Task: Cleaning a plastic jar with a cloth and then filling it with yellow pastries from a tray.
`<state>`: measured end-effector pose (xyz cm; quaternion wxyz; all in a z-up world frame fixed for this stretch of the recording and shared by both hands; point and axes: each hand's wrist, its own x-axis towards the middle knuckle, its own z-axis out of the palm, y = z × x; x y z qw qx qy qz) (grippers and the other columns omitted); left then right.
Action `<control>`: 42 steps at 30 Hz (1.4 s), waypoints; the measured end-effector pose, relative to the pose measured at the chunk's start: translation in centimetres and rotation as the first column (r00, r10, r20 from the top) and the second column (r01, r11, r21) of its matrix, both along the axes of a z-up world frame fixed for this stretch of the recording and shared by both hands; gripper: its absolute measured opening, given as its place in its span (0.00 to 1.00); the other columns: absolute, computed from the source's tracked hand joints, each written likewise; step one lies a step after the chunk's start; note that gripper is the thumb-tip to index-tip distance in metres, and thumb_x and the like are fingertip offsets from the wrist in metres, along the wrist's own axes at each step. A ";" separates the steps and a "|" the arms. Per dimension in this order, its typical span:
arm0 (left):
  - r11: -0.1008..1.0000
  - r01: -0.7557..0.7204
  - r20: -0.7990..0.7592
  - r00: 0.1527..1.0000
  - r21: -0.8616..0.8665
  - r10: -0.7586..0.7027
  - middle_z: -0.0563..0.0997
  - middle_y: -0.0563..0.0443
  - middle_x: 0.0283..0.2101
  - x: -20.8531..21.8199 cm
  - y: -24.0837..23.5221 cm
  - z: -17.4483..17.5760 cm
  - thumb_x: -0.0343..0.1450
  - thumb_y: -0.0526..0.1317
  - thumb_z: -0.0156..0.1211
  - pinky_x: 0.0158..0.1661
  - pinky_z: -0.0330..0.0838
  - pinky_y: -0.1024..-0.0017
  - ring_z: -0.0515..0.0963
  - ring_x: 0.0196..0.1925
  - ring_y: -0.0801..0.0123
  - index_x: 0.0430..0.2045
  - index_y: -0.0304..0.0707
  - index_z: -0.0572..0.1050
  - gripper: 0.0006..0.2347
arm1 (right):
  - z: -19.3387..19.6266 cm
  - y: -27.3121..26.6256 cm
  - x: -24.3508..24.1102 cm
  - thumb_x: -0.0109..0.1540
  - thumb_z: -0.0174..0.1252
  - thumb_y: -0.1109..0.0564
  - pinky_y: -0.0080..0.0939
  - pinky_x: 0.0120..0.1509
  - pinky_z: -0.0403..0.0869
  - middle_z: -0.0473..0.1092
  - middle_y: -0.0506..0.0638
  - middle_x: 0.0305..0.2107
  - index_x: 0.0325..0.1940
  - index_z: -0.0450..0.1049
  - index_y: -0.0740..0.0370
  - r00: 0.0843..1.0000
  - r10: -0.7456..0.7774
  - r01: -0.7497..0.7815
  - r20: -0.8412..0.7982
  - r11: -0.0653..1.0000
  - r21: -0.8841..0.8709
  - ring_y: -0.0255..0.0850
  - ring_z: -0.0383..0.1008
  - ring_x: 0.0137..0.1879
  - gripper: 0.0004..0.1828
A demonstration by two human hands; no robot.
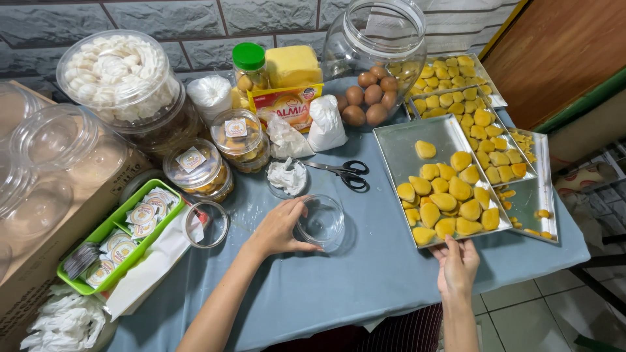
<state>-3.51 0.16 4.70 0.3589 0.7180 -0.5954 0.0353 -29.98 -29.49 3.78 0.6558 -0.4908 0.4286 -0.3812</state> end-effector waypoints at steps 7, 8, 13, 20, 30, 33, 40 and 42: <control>1.000 -0.009 -0.005 1.000 0.003 0.009 0.75 0.33 0.60 0.2 0.0 -0.3 0.57 0.65 0.74 0.54 0.71 0.58 0.77 0.58 0.47 0.33 0.37 0.65 0.32 | 2.9 4.5 -1.0 0.68 0.48 0.65 0.55 0.56 0.75 0.67 0.63 0.59 0.64 0.62 0.67 1.000 0.003 -0.007 0.025 0.987 0.162 0.51 0.70 0.59 0.19; 1.000 -0.016 -0.001 1.000 0.014 0.016 0.74 0.33 0.61 0.2 0.0 -0.3 0.57 0.65 0.73 0.54 0.71 0.58 0.77 0.57 0.47 0.33 0.37 0.65 0.32 | 3.1 5.1 -1.0 0.67 0.48 0.65 0.55 0.57 0.75 0.66 0.63 0.61 0.66 0.60 0.68 0.998 0.008 -0.018 0.061 0.985 0.171 0.51 0.69 0.60 0.22; 0.998 -0.001 0.073 0.997 -0.067 0.006 0.75 0.31 0.59 0.3 0.0 -0.7 0.57 0.65 0.74 0.50 0.73 0.57 0.79 0.53 0.45 0.31 0.35 0.65 0.32 | 4.2 8.3 -0.8 0.64 0.51 0.65 0.54 0.63 0.75 0.63 0.64 0.66 0.74 0.49 0.72 0.993 -0.069 0.044 0.096 0.968 0.247 0.46 0.68 0.66 0.35; 0.987 -0.003 0.166 0.986 -0.164 0.030 0.76 0.30 0.57 0.6 0.2 -1.3 0.56 0.67 0.74 0.44 0.75 0.57 0.82 0.45 0.47 0.26 0.33 0.65 0.34 | 4.0 11.1 -0.5 0.67 0.45 0.65 0.57 0.59 0.73 0.67 0.64 0.62 0.69 0.61 0.69 0.990 0.031 -0.068 0.141 0.961 0.267 0.54 0.69 0.62 0.25; 0.991 -0.016 0.171 0.985 -0.130 0.038 0.77 0.30 0.56 0.8 0.2 -1.4 0.56 0.69 0.72 0.40 0.75 0.59 0.81 0.40 0.49 0.25 0.34 0.63 0.34 | 4.0 10.2 1.7 0.67 0.46 0.59 0.55 0.65 0.73 0.64 0.59 0.66 0.74 0.57 0.65 0.997 0.067 -0.070 0.022 0.979 0.189 0.53 0.69 0.67 0.29; 0.992 -0.043 0.152 0.986 -0.118 0.061 0.78 0.31 0.56 0.6 0.2 -1.2 0.55 0.68 0.73 0.40 0.75 0.59 0.81 0.40 0.49 0.24 0.35 0.63 0.34 | 5.3 8.2 1.6 0.68 0.47 0.59 0.55 0.70 0.72 0.64 0.63 0.67 0.73 0.57 0.69 0.977 0.079 -0.053 -0.198 0.990 0.133 0.53 0.70 0.68 0.28; 0.993 -0.054 0.182 0.981 -0.107 0.073 0.76 0.30 0.58 1.0 0.0 -2.5 0.54 0.69 0.74 0.44 0.77 0.57 0.82 0.47 0.46 0.31 0.30 0.68 0.37 | 4.2 2.4 -1.5 0.61 0.62 0.49 0.44 0.41 0.84 0.82 0.65 0.36 0.69 0.65 0.72 0.737 0.256 -0.335 -0.626 0.942 -0.009 0.51 0.84 0.33 0.37; 0.992 -0.061 0.185 0.979 -0.109 0.081 0.77 0.32 0.56 0.9 0.0 -2.4 0.54 0.69 0.74 0.40 0.76 0.59 0.81 0.41 0.49 0.30 0.32 0.66 0.37 | 5.6 1.9 -1.7 0.61 0.64 0.47 0.39 0.41 0.85 0.83 0.57 0.30 0.47 0.82 0.66 0.657 0.211 -0.397 -0.724 0.913 -0.094 0.43 0.83 0.33 0.20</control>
